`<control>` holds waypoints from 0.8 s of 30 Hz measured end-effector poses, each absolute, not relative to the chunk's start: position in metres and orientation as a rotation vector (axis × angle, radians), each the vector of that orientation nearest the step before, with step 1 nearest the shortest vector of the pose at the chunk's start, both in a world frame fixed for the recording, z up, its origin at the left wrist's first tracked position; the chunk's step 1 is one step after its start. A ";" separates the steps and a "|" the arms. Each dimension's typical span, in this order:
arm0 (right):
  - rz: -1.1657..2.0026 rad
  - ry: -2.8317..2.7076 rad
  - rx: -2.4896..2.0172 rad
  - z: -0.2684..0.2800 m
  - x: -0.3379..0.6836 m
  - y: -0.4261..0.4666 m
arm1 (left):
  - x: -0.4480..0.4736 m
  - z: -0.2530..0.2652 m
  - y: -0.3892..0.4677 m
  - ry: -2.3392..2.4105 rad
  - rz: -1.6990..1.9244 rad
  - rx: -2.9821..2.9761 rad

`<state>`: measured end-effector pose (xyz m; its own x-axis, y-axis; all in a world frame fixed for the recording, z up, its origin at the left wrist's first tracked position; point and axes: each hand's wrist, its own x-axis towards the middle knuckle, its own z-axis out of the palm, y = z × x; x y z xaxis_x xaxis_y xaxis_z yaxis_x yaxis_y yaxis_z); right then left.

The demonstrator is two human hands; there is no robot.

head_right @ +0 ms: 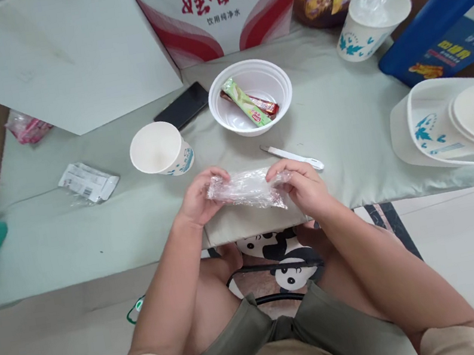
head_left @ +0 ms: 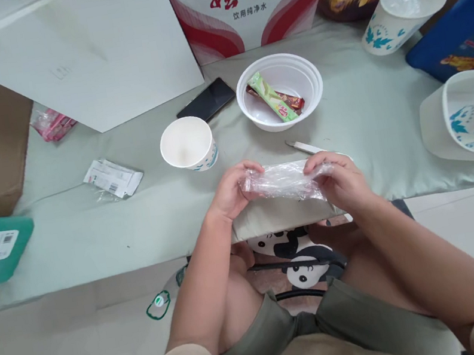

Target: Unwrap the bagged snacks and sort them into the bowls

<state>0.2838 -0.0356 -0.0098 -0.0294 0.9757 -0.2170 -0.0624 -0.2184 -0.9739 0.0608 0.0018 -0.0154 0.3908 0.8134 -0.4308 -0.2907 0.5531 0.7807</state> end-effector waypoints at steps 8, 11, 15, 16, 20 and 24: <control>0.932 -1.709 -1.355 -0.013 0.297 -0.036 | 0.058 -0.017 0.005 1.052 0.722 0.992; 0.514 -1.766 -1.539 -0.015 0.305 -0.033 | 0.059 -0.021 0.005 1.080 0.765 1.083; 0.275 -1.890 -1.816 -0.030 0.324 -0.028 | 0.059 -0.023 0.004 1.077 0.800 1.140; 0.257 -1.924 -1.855 -0.033 0.329 -0.027 | 0.059 -0.023 0.004 1.088 0.796 1.165; 0.261 -1.933 -1.870 -0.033 0.335 -0.029 | 0.057 -0.020 0.000 1.149 0.773 1.317; 0.489 -1.724 -1.917 -0.017 0.327 -0.036 | 0.058 -0.021 -0.004 1.194 0.756 1.448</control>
<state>0.3265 -0.0357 -0.0169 0.1284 0.9892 0.0703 0.8047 -0.0624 -0.5904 0.0583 -0.0041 -0.0208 0.2987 0.9430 -0.1468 0.2712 0.0636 0.9604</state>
